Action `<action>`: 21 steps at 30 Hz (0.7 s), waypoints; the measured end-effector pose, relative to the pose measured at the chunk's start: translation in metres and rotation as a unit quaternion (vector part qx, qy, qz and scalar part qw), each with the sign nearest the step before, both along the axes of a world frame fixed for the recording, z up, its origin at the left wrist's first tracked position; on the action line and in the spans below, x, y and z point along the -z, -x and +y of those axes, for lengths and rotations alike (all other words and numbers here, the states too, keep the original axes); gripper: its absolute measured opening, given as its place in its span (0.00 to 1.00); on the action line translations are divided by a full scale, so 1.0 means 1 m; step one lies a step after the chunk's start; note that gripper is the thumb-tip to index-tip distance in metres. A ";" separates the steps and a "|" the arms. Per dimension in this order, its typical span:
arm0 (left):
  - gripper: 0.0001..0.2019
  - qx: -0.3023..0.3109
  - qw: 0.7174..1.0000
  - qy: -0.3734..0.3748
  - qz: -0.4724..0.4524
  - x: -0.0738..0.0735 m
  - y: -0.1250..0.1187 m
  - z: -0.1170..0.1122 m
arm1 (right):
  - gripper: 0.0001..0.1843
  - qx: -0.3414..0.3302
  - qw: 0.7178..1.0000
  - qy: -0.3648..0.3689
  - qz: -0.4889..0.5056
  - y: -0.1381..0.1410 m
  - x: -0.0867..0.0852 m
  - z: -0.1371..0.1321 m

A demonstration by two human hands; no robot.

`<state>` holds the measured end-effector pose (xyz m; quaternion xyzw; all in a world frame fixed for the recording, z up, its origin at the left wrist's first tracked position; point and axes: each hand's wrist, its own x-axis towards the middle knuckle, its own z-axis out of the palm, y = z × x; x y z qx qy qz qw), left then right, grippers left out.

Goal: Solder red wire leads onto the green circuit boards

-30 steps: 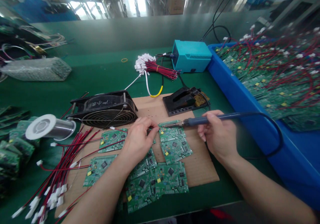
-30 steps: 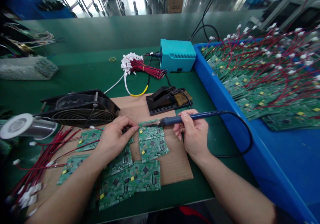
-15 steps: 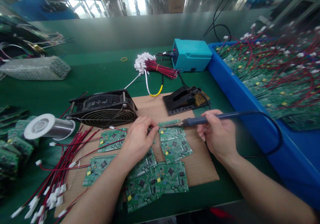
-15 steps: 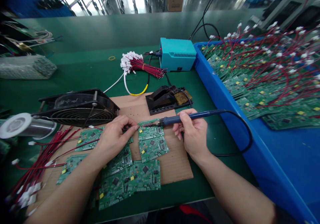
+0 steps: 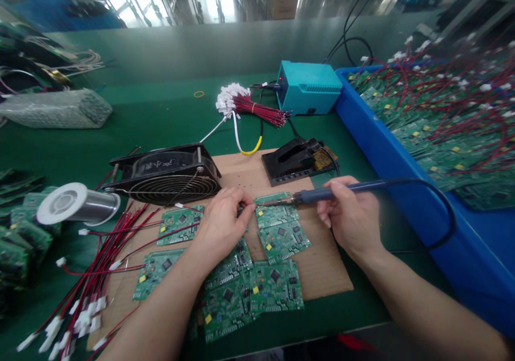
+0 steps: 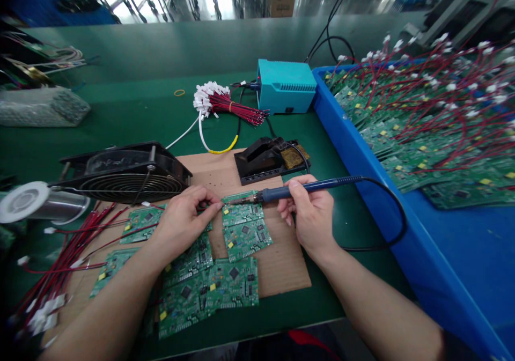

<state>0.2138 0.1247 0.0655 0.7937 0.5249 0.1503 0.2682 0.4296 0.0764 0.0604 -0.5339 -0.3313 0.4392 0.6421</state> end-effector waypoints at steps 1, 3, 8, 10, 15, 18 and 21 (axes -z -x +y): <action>0.05 -0.002 1.000 0.002 0.001 0.000 0.000 0.000 | 0.11 0.000 1.000 0.000 -0.001 0.000 0.000 0.000; 0.05 -0.004 1.000 0.004 0.001 0.000 -0.001 0.000 | 0.11 0.001 1.000 -0.002 -0.004 0.001 -0.001 0.000; 0.05 -0.005 1.000 0.001 0.002 -0.001 -0.001 0.000 | 0.11 0.002 1.000 -0.007 -0.006 0.000 -0.002 0.000; 0.06 -0.006 1.000 -0.004 0.002 -0.001 -0.001 -0.001 | 0.11 0.005 1.000 -0.012 0.000 0.000 -0.003 0.000; 0.05 -0.001 1.000 -0.001 -0.001 -0.001 0.000 -0.002 | 0.10 0.018 1.000 -0.014 0.000 0.001 -0.003 0.002; 0.06 0.005 1.000 0.006 -0.008 0.002 0.001 0.001 | 0.11 0.018 1.000 -0.013 -0.012 -0.004 -0.002 -0.001; 0.05 0.002 1.000 0.010 -0.021 0.003 0.000 0.003 | 0.12 0.014 0.999 -0.018 -0.031 -0.007 -0.004 -0.005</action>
